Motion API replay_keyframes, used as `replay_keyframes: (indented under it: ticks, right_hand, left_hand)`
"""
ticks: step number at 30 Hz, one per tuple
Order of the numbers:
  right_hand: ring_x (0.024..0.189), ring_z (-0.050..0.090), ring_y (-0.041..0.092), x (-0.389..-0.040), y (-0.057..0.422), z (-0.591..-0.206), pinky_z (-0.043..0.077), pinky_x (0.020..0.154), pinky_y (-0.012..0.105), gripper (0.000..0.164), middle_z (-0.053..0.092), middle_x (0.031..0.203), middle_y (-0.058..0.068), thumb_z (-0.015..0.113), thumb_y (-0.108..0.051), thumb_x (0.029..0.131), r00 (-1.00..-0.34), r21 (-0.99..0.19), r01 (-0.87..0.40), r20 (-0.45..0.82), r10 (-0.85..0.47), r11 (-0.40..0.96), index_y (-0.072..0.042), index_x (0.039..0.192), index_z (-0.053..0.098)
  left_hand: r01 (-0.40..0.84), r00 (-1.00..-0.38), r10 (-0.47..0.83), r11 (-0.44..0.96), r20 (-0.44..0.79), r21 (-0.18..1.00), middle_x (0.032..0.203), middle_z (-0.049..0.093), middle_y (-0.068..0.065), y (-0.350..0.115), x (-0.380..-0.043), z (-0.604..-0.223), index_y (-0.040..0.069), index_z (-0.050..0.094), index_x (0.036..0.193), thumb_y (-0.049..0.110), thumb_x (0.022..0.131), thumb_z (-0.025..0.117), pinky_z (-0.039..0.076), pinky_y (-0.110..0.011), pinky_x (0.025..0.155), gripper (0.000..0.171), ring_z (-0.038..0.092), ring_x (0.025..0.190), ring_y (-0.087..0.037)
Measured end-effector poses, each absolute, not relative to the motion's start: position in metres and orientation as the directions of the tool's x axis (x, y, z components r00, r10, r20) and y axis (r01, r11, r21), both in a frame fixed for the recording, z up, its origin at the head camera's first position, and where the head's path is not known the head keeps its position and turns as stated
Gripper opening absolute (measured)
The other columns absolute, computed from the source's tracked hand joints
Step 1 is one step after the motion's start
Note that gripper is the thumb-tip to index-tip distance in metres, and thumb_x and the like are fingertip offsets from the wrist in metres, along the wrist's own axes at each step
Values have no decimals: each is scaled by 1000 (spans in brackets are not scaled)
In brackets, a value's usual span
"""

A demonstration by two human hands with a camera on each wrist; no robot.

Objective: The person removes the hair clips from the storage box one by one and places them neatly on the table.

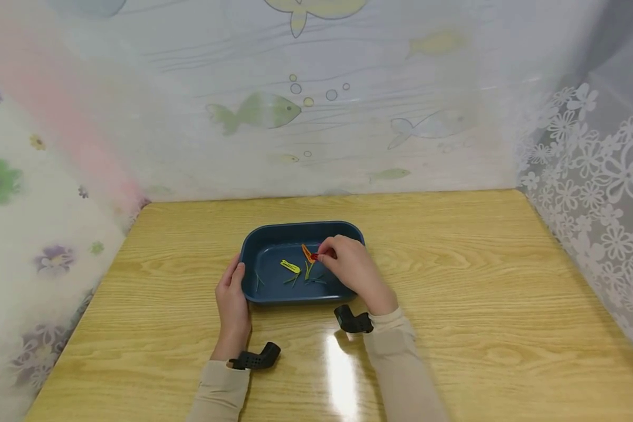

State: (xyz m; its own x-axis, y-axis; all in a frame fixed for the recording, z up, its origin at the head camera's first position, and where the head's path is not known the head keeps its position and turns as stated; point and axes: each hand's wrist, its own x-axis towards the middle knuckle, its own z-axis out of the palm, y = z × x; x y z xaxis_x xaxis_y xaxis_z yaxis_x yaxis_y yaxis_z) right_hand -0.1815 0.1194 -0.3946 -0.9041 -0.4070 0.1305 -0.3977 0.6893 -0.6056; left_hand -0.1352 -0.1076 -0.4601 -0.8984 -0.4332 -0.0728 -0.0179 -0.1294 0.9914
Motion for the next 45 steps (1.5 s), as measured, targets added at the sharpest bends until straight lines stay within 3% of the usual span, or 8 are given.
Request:
replay_keyframes:
  ticks: [10,21,30,45]
  right_hand:
    - [74,56,12,-181,142,-386,45,64,31,12,62,81,-4,57,-22,88,-940,-676,-294,76,-333,676,-13,95,60]
    - [75,60,14,-182,166,-391,49,66,33,21,62,90,1,55,-20,89,-946,-741,-289,124,-299,606,-11,108,57]
    - [76,61,18,-187,179,-391,50,70,36,38,62,85,2,46,-42,91,-973,-785,-212,118,-196,583,-9,103,60]
    - [74,62,19,-192,189,-400,48,69,36,27,65,86,1,57,-36,86,-984,-799,-178,134,-118,574,-14,102,61]
  left_hand:
    - [-16,-892,-446,-121,-69,993,125,49,8,-105,-133,-458,17,51,126,33,92,48,31,-21,98,38,39,118,-3]
    - [-38,-893,-440,-129,-92,991,127,48,7,-106,-130,-462,18,50,127,35,92,48,30,-25,99,39,38,120,-6]
    - [-6,-901,-432,-104,-50,995,126,49,7,-106,-132,-461,19,51,126,38,91,48,30,-27,99,40,39,119,-7]
    - [10,-903,-428,-114,-40,993,125,50,6,-107,-134,-463,18,51,125,38,90,49,32,-26,98,40,41,118,-7]
